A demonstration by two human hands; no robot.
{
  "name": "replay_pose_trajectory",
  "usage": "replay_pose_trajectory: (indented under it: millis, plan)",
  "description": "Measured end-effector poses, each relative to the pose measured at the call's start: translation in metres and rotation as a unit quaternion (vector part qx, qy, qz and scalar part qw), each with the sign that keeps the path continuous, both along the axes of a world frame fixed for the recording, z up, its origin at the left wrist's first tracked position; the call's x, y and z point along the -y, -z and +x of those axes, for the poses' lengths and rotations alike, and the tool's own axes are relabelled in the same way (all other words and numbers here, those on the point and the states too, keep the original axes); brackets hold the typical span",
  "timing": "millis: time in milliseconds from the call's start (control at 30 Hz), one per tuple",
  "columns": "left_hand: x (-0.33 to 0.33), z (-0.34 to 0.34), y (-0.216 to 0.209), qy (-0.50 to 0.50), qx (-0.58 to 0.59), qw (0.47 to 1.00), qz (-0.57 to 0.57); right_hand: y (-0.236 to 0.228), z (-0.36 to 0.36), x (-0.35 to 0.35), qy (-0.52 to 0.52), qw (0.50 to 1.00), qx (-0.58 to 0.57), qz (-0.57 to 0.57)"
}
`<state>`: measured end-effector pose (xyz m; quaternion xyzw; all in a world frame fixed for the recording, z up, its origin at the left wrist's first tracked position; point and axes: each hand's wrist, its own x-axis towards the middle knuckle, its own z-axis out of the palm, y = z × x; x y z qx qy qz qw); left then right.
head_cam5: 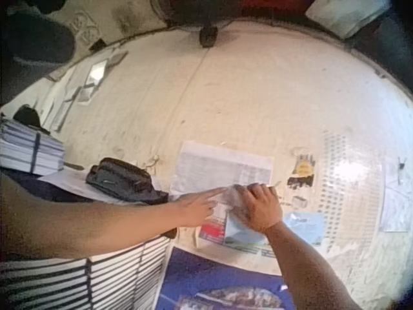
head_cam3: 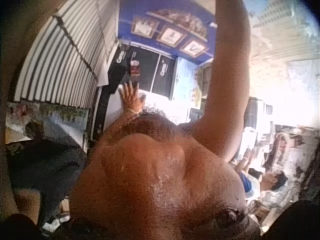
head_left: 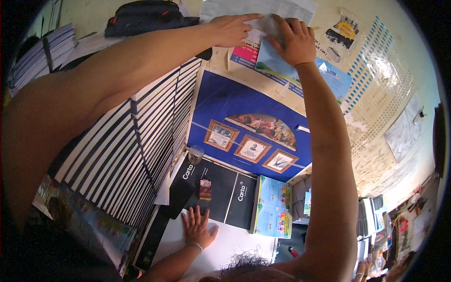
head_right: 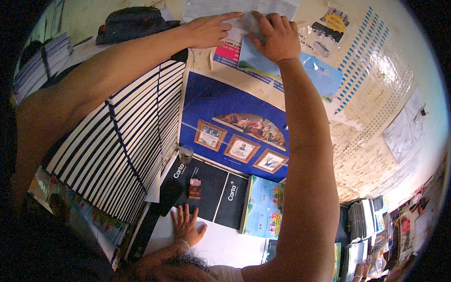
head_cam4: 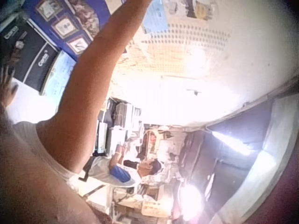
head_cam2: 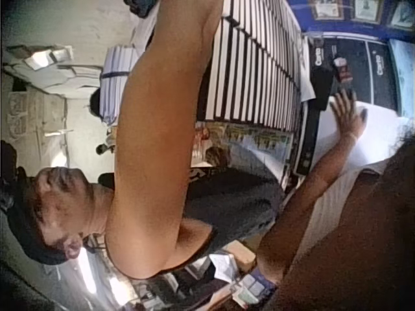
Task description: The person points at papers mounted on the wall and touches and points at printed booklets on the table.
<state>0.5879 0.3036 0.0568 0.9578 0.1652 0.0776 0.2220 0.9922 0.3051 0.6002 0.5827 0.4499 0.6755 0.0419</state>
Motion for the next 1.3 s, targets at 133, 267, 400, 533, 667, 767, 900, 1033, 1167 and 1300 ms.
replay_pose_trajectory:
  millis: [133, 267, 400, 533, 667, 767, 900, 1033, 1167, 1300]
  plan:
    - [-0.002, 0.002, -0.005, -0.007, 0.002, 1.0, 0.014, 0.0, -0.003, 0.0, 0.008, 1.0, -0.005, -0.01]
    - [-0.001, 0.005, -0.007, -0.011, 0.009, 1.0, 0.015, -0.006, -0.008, 0.009, -0.012, 0.999, -0.035, -0.037]
    - [0.001, 0.006, -0.007, -0.013, 0.001, 1.0, 0.014, -0.008, -0.026, 0.019, 0.003, 0.992, -0.102, -0.075]
    - [-0.001, 0.001, -0.007, -0.024, -0.013, 1.0, 0.012, -0.005, -0.095, 0.012, 0.052, 0.95, -0.293, -0.09]
    - [0.004, 0.009, -0.009, -0.013, -0.014, 1.0, 0.009, 0.057, -0.139, 0.05, -0.139, 0.97, -0.199, -0.035]
    - [-0.001, 0.005, -0.006, -0.022, -0.004, 1.0, 0.018, 0.164, -0.219, 0.102, -0.22, 0.898, -0.379, -0.044]
    - [0.005, 0.006, -0.019, -0.024, -0.051, 0.998, 0.033, 0.353, -0.317, 0.194, -0.096, 0.773, -0.623, -0.077]
    - [0.002, 0.002, -0.016, -0.024, -0.065, 0.997, 0.024, 0.462, -0.433, 0.288, 0.05, 0.642, -0.762, -0.076]
    - [0.007, 0.004, -0.014, -0.026, -0.054, 0.997, 0.039, 0.497, -0.493, 0.36, 0.062, 0.617, -0.785, -0.002]
    - [0.004, 0.006, -0.012, -0.039, -0.042, 0.998, 0.036, 0.502, -0.505, 0.376, 0.118, 0.674, -0.725, -0.079]
